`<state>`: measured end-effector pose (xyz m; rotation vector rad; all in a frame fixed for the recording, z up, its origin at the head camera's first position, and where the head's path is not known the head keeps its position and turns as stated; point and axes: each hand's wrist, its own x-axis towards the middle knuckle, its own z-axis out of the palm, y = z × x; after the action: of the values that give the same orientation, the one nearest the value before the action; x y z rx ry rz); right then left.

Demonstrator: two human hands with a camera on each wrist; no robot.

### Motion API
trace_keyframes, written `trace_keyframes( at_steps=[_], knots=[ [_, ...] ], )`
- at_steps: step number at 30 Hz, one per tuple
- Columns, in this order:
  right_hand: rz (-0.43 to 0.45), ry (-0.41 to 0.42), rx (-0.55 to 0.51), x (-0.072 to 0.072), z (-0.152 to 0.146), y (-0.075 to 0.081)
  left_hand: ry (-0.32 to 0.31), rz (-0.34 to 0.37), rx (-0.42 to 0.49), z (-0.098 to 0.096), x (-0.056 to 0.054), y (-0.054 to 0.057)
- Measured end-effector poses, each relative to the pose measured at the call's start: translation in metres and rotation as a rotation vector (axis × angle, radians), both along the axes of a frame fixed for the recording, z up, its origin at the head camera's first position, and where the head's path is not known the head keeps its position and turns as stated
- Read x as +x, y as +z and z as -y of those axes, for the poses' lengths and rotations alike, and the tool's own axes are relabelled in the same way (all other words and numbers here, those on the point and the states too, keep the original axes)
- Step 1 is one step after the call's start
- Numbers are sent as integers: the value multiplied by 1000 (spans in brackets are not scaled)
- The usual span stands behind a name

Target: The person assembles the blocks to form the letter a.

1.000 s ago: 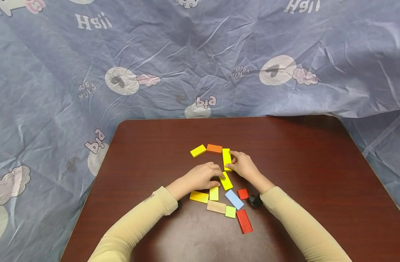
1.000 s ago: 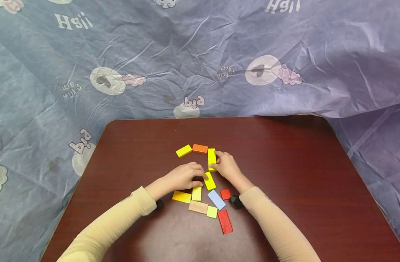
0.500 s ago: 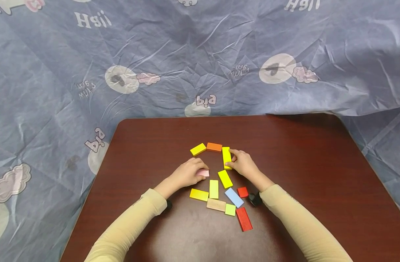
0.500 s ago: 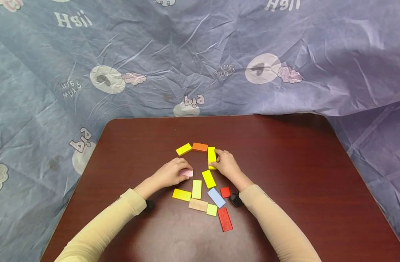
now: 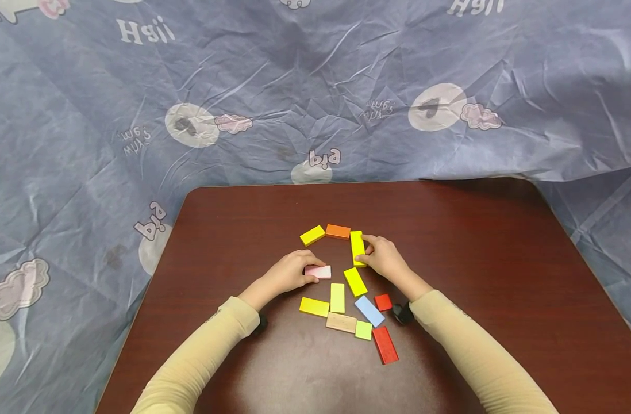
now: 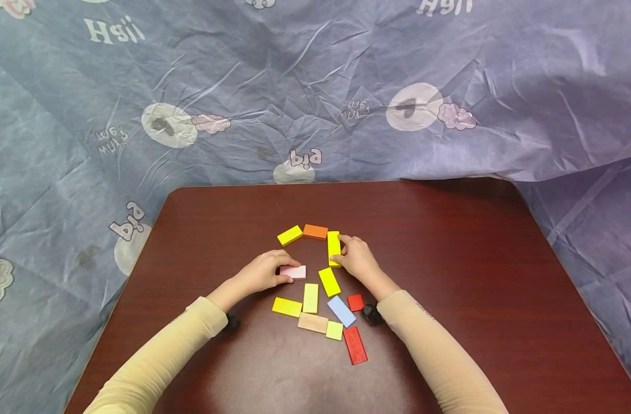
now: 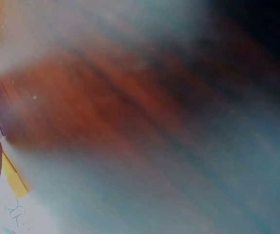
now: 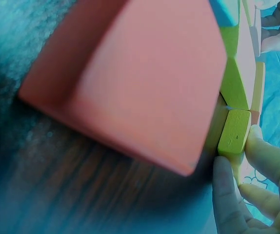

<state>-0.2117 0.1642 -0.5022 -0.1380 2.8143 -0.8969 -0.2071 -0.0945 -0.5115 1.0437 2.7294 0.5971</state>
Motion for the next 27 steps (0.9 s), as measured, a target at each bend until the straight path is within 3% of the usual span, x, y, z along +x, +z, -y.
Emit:
trace_keyframes(
  at_steps=[14,27],
  knots=[
    [8,-11,5,2,-2,-3,-20,12,-22,-17,-5,2],
    [-3,-5,-8,-1,-3,-2,-2,52,-76,-14,-1,12]
  ],
)
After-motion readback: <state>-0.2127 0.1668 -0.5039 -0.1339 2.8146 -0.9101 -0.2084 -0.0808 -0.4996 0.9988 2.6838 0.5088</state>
